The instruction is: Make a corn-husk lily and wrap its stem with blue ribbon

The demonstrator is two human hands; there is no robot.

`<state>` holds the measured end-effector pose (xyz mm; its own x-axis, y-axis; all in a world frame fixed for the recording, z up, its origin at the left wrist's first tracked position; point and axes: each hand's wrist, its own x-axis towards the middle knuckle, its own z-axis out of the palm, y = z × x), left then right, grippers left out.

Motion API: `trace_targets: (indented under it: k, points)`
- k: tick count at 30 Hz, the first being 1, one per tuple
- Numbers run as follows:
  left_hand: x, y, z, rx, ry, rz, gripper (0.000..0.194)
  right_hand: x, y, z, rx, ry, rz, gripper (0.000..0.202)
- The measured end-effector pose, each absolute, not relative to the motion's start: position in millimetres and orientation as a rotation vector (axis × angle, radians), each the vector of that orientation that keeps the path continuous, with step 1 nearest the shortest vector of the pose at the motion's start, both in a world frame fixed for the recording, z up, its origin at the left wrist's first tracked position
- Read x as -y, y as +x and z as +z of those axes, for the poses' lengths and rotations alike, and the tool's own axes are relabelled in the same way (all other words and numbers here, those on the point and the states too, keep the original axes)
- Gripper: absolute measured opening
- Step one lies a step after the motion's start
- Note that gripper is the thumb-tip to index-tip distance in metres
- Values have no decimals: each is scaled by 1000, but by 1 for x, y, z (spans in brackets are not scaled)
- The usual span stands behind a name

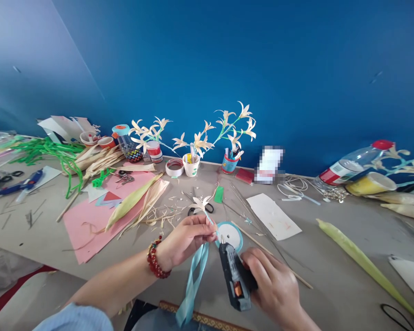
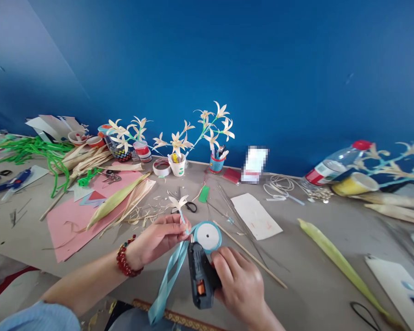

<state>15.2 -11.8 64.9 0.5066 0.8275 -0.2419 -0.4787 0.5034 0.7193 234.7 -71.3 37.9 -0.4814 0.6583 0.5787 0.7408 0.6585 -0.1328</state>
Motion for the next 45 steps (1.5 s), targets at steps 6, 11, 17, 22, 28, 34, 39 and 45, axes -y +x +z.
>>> trace_targets:
  k: [6, 11, 17, 22, 28, 34, 39, 45]
  points:
    - [12, 16, 64, -608, 673, 877, 10, 70, 234, 44, 2287, -1006, -185, 15]
    - [11, 16, 66, -608, 662, 868, 10, 68, 232, 44, 2266, -1050, -202, 12]
    - [12, 17, 65, -607, 659, 877, 10, 70, 235, 44, 2242, -1050, -200, 11]
    - [14, 18, 68, -639, 632, 870, 11, 68, 231, 42, 2258, -1066, -189, 12]
    - [11, 16, 66, -599, 644, 901, 9, 72, 241, 38, 2278, -1085, -186, 8]
    - [14, 17, 64, -628, 676, 894, 9, 71, 233, 39, 2295, -1084, -182, 8]
    - [10, 12, 67, -589, 719, 909, 13, 72, 252, 34, 2329, -1257, -180, 18]
    - [7, 10, 63, -660, 832, 969, 9, 56, 333, 27, 2176, -1872, -283, 24]
